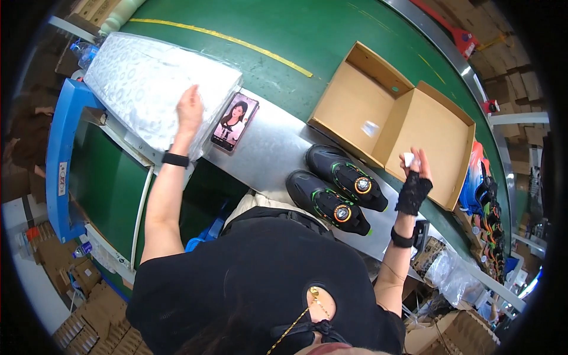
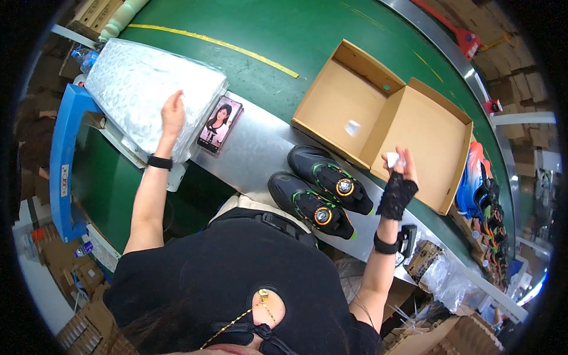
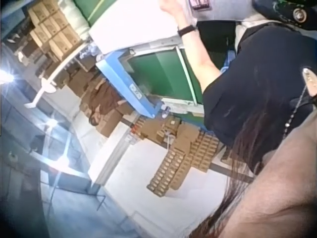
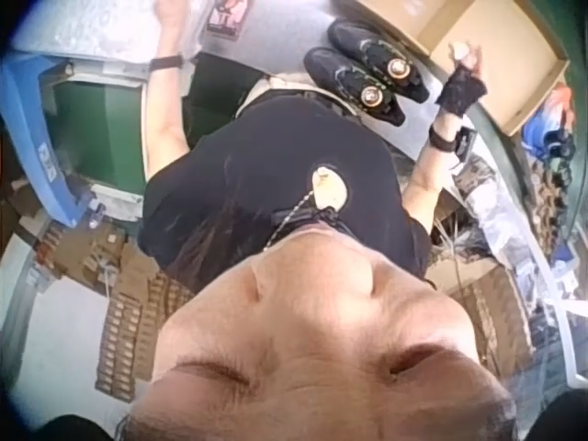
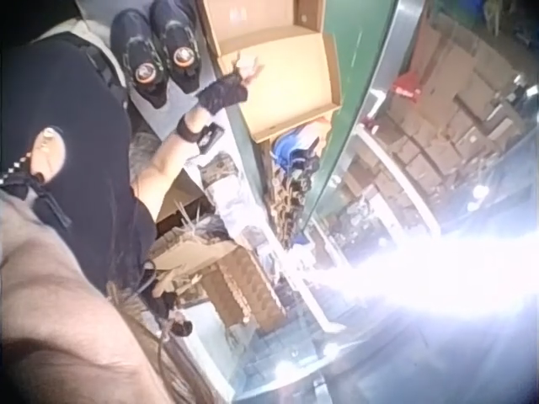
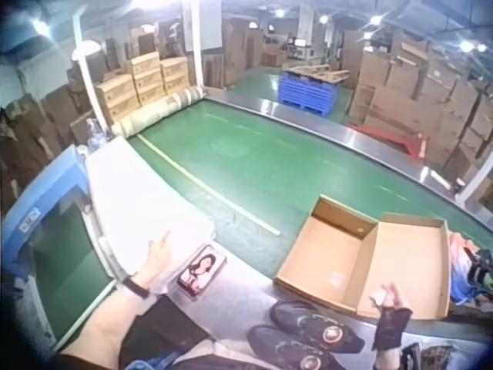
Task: Packing multiple pairs of athletic shoes into branded boxes on a warehouse conveyor belt.
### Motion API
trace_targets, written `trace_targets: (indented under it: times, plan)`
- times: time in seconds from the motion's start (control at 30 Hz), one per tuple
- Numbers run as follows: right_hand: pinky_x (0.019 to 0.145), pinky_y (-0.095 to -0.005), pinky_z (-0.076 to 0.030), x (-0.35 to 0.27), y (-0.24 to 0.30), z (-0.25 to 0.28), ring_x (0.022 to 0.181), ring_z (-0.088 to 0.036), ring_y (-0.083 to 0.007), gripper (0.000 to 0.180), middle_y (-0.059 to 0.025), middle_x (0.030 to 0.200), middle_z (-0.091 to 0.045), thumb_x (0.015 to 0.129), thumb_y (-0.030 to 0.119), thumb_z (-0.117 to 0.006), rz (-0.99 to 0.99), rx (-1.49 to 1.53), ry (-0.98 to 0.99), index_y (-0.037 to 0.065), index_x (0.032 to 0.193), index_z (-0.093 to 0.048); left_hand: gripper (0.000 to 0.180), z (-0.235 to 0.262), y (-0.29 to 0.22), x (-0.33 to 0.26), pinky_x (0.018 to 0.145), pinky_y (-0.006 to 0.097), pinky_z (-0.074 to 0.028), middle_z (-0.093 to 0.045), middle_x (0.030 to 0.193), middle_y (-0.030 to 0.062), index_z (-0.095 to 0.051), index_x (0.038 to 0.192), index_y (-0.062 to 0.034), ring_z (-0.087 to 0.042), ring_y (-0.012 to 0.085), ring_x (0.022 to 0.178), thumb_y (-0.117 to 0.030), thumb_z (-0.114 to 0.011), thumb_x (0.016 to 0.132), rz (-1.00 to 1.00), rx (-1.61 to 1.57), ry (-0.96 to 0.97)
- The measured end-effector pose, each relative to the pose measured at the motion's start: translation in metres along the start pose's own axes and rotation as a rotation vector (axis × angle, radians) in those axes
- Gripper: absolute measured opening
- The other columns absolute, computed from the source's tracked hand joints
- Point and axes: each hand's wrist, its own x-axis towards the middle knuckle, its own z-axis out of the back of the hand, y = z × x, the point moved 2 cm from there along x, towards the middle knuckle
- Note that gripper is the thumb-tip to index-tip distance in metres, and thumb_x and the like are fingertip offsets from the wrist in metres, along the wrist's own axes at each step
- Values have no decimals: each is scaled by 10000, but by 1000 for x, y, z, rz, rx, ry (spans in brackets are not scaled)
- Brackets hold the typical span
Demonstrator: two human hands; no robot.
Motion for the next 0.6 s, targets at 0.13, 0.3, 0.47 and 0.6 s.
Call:
trace_targets:
  times: [0.13,0.3,0.47,0.6]
  plan:
    - [717,-287,-485,2,7,-13,828,-582,-210,339,-145,1014,-553,850,115,-481,37,-86,-25,9,1171,-451,577,40,57,2,946,532,-229,-292,1327,180,-364,1248,-30,-270,285,1236,-386,-488,810,280,660,232]
    - [432,-189,-323,-21,10,48,509,-368,-53,311,22,624,-391,834,57,-462,180,-45,-498,12,1141,-435,660,51,54,-5,945,610,-104,-147,1390,151,-281,1308,-99,-105,292,1289,-489,-447,802,237,676,384]
    - [657,-260,-425,-71,-97,154,700,-511,-159,253,-96,844,-552,833,142,-462,19,-538,-736,-38,1005,-508,454,45,46,4,899,562,-284,-351,1285,176,-450,1197,-126,-324,315,1193,-410,-404,846,169,737,206]
    - [863,-394,-364,-106,-136,103,994,-467,-376,484,-223,1090,-488,739,285,-586,-52,-1414,91,19,1127,-469,317,65,38,24,719,465,-431,-572,900,184,-563,865,-55,-537,363,846,-319,-389,855,188,703,32]
